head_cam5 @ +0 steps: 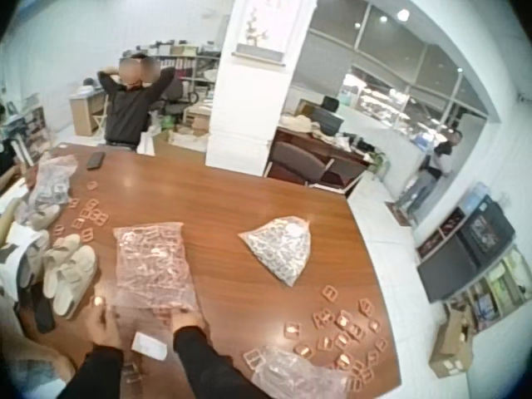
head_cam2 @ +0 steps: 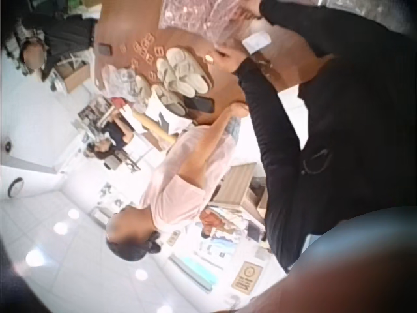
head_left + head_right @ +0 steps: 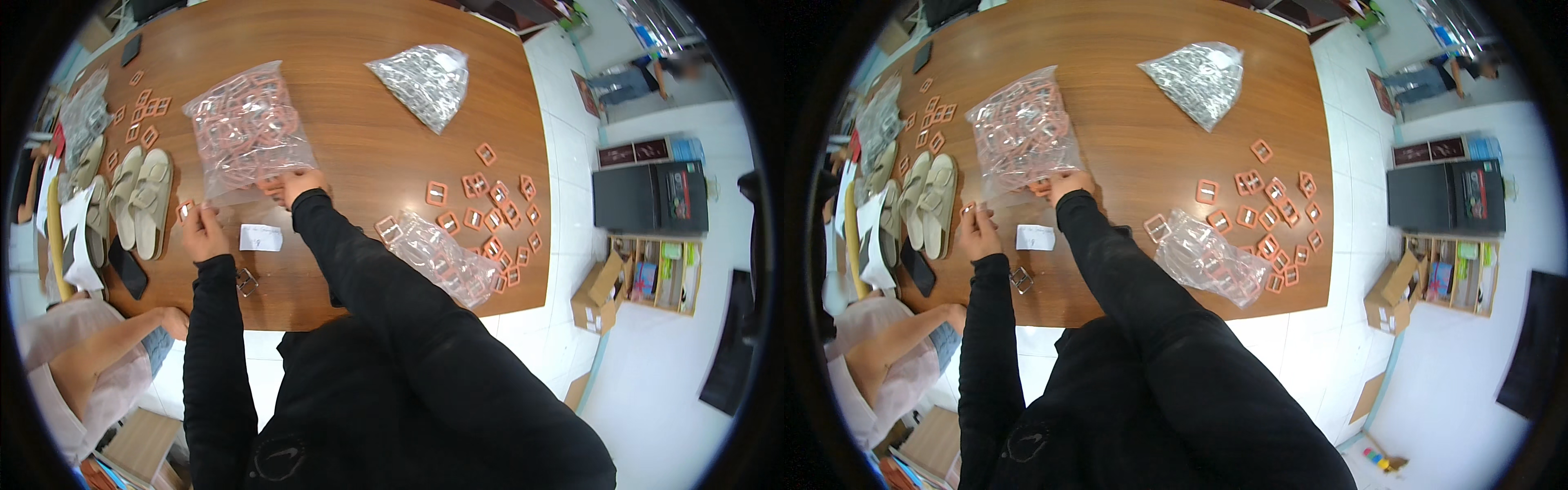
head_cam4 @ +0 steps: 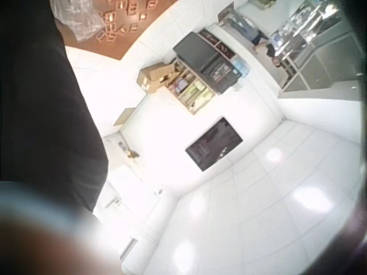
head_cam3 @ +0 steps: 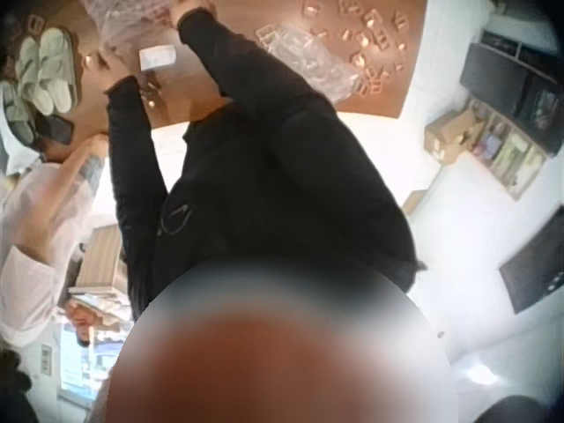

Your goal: The person assembles small metal buckle parts by hand, inserting a pin into each buckle frame. They handle the parts one at a time, inspecting each assembled unit before placing it on the table. The person also gathers assembled buckles and places them into a plastic bag.

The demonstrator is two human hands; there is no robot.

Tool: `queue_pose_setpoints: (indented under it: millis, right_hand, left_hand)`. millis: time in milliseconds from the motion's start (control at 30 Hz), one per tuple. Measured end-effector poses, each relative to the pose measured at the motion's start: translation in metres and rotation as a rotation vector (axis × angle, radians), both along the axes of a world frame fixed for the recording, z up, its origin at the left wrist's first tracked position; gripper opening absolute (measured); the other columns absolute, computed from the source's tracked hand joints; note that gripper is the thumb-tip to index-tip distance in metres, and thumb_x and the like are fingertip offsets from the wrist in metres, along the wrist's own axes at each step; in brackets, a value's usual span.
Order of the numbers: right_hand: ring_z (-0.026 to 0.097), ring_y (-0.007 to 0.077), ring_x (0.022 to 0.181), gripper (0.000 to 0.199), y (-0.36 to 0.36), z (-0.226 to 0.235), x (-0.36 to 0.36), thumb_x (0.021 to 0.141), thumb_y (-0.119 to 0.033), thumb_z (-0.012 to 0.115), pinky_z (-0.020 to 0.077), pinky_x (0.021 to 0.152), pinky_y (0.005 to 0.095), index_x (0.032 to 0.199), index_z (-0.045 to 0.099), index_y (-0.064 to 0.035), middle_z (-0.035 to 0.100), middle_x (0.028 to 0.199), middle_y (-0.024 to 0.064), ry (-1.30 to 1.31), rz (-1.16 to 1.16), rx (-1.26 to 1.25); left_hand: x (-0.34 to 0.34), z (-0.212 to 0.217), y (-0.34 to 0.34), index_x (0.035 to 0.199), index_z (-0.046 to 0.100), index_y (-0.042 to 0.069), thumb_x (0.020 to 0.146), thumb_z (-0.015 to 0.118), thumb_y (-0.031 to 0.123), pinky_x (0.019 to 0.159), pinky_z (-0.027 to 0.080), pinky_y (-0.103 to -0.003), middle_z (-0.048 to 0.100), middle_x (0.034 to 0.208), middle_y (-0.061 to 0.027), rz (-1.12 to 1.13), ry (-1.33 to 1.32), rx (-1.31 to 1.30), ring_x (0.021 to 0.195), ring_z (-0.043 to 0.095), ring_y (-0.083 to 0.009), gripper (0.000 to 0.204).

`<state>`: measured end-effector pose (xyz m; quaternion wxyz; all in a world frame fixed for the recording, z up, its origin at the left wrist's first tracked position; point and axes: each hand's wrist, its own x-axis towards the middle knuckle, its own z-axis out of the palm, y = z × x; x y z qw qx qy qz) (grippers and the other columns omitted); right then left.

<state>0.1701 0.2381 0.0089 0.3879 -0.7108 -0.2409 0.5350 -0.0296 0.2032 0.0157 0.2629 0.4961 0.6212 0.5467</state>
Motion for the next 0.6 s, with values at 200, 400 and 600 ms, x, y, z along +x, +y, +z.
queue_pose_setpoints:
  millis: [200,400,600]
  right_hand:
    - [0.069,0.0197,0.066,0.032,-0.055,0.036,0.017,0.091,-0.011,0.057,0.0553,0.059,0.0310,0.120,0.056,0.0029,0.068,0.095,0.0177,0.077,0.205,0.447]
    - [0.068,0.0155,0.072,0.023,-0.177,0.058,0.100,0.092,-0.017,0.059,0.0539,0.063,0.0291,0.110,0.064,-0.0024,0.067,0.085,0.0102,-0.053,0.071,0.372]
    - [0.059,0.0107,0.069,0.017,-0.277,0.094,0.251,0.094,-0.015,0.058,0.0487,0.062,0.0265,0.095,0.065,0.0000,0.064,0.080,0.0044,-0.753,-0.566,0.505]
  left_hand:
    - [0.001,-0.010,-0.022,0.097,0.065,-0.002,0.095,0.060,0.017,0.064,0.047,-0.025,0.066,0.087,-0.0050,-0.102,0.095,-0.179,0.069,0.056,-0.0094,0.020]
    - [0.024,0.015,-0.094,0.103,0.066,0.001,0.091,0.062,0.013,0.068,0.049,-0.029,0.065,0.087,-0.0088,-0.396,0.263,-0.082,0.073,0.060,-0.0183,0.017]
    - [0.088,0.047,-0.142,0.114,0.064,0.009,0.082,0.070,0.021,0.097,0.041,-0.048,0.058,0.119,-0.0114,-1.046,0.639,0.145,0.113,0.053,-0.0325,0.035]
